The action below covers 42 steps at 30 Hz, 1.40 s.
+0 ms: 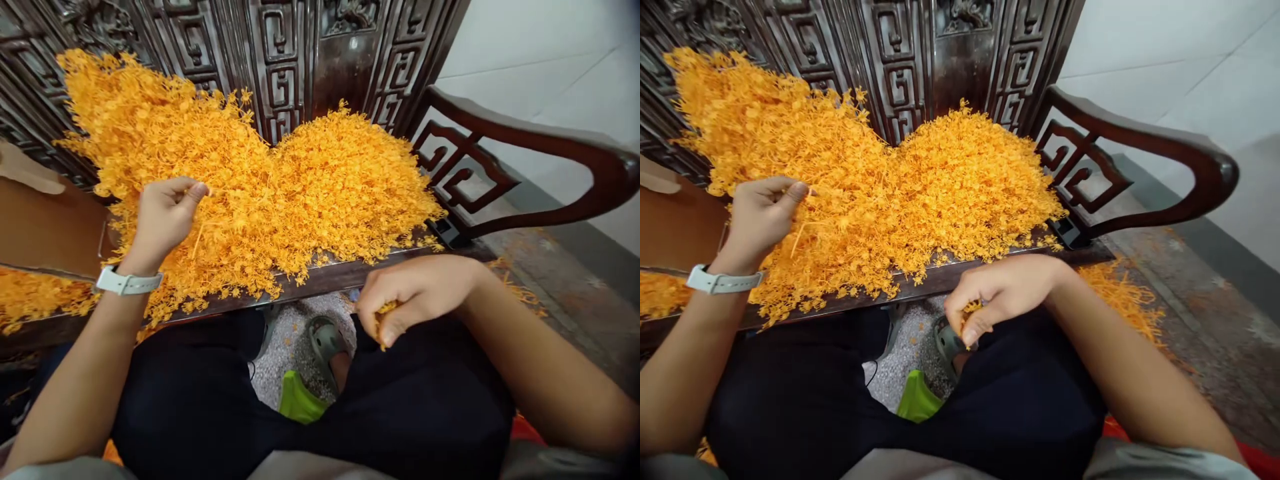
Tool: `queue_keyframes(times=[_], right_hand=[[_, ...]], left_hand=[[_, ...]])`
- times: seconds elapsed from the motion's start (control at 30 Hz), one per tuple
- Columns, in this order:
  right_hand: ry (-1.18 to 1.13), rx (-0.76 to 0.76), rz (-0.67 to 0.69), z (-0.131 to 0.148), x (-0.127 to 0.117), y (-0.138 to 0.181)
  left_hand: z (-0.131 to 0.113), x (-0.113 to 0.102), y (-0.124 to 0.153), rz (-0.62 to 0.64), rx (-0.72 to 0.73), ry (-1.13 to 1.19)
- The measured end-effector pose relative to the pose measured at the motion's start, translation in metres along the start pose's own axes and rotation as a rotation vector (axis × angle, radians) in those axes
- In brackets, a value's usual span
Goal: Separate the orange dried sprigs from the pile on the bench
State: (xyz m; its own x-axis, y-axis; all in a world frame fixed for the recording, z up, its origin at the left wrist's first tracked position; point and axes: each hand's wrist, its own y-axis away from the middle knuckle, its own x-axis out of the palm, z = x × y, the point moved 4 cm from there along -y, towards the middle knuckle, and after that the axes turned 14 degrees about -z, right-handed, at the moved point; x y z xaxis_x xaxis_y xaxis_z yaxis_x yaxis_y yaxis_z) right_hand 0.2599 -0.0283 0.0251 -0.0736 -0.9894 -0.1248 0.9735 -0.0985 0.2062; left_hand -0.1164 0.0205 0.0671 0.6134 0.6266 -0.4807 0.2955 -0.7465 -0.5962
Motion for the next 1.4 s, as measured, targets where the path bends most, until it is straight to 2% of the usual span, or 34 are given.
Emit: queue_keyframes(times=[0.03, 0.07, 0.13, 0.17, 0.2, 0.27, 0.33, 0.47, 0.53, 0.6, 0.7, 0.8, 0.83, 0.87, 0.93, 0.97, 1.0, 1.03, 1.07, 1.1, 1.17, 1.2, 1.23, 1.27, 1.3, 1.33, 1.4], right_hand=[[-0.064, -0.06, -0.128, 0.006, -0.008, 0.001], [-0.172, -0.144, -0.331, 0.012, -0.021, 0.001], [-0.479, -0.33, -0.828, 0.016, -0.053, 0.003], [-0.62, -0.396, -1.034, 0.013, -0.066, 0.003], [-0.715, -0.418, -1.165, 0.01, -0.075, 0.0], [-0.747, -0.347, -1.258, 0.003, -0.084, -0.013], [-0.639, -0.276, -1.292, -0.001, -0.086, -0.028], [-0.352, -0.288, -1.148, 0.005, -0.072, -0.058], [-0.254, -0.287, -1.071, 0.008, -0.065, -0.069], [-0.219, -0.308, -1.059, 0.008, -0.063, -0.075], [-0.216, -0.387, -1.072, 0.009, -0.067, -0.074], [-0.138, -0.398, -0.968, 0.02, -0.056, -0.069], [-0.099, -0.4, -0.861, 0.027, -0.045, -0.07], [-0.063, -0.408, -0.692, 0.035, -0.029, -0.073], [-0.031, -0.469, -0.175, 0.052, 0.014, -0.076], [-0.045, -0.513, 0.121, 0.059, 0.035, -0.072], [-0.076, -0.555, 0.33, 0.064, 0.049, -0.068], [-0.143, -0.608, 0.38, 0.068, 0.053, -0.065], [-0.247, -0.67, 0.265, 0.072, 0.047, -0.065], [-0.382, -0.727, 0.009, 0.074, 0.031, -0.067], [-0.669, -0.757, -0.671, 0.063, -0.015, -0.064], [-0.785, -0.725, -0.943, 0.052, -0.033, -0.06], [-0.862, -0.668, -1.131, 0.042, -0.046, -0.059], [-0.893, -0.59, -1.243, 0.034, -0.054, -0.059], [-0.887, -0.518, -1.295, 0.028, -0.058, -0.06], [-0.851, -0.464, -1.292, 0.026, -0.058, -0.062], [-0.687, -0.427, -1.15, 0.03, -0.049, -0.065]], left_hand=[[-0.003, 0.002, 0.004, 0.031, -0.014, 0.05], [-0.009, 0.006, 0.01, 0.058, -0.023, 0.093], [-0.024, 0.018, 0.02, 0.116, -0.041, 0.183], [-0.032, 0.023, 0.024, 0.135, -0.051, 0.23], [-0.039, 0.029, 0.028, 0.148, -0.064, 0.275], [-0.052, 0.038, 0.034, 0.18, -0.113, 0.353], [-0.062, 0.048, 0.04, 0.242, -0.201, 0.416], [-0.079, 0.063, 0.052, 0.319, -0.34, 0.531], [-0.085, 0.069, 0.055, 0.328, -0.32, 0.567], [-0.086, 0.073, 0.056, 0.324, -0.259, 0.57], [-0.079, 0.078, 0.056, 0.247, -0.215, 0.527], [-0.072, 0.081, 0.052, 0.12, -0.129, 0.43], [-0.071, 0.082, 0.049, 0.081, -0.061, 0.376], [-0.068, 0.084, 0.045, 0.047, 0.003, 0.323], [-0.057, 0.086, 0.03, -0.015, 0.051, 0.228], [-0.047, 0.085, 0.021, -0.049, -0.025, 0.232], [-0.035, 0.082, 0.013, -0.097, -0.116, 0.228], [-0.025, 0.078, 0.006, -0.138, -0.191, 0.227], [-0.017, 0.075, 0.002, -0.144, -0.25, 0.245], [-0.012, 0.073, 0.0, -0.143, -0.291, 0.267], [-0.013, 0.071, 0.001, -0.112, -0.313, 0.328], [-0.017, 0.071, 0.002, -0.101, -0.307, 0.359], [-0.023, 0.072, 0.004, -0.092, -0.297, 0.386], [-0.03, 0.073, 0.006, -0.082, -0.289, 0.404], [-0.037, 0.075, 0.007, -0.07, -0.285, 0.415], [-0.043, 0.076, 0.008, -0.055, -0.286, 0.417], [-0.053, 0.079, 0.009, -0.033, -0.281, 0.411]])
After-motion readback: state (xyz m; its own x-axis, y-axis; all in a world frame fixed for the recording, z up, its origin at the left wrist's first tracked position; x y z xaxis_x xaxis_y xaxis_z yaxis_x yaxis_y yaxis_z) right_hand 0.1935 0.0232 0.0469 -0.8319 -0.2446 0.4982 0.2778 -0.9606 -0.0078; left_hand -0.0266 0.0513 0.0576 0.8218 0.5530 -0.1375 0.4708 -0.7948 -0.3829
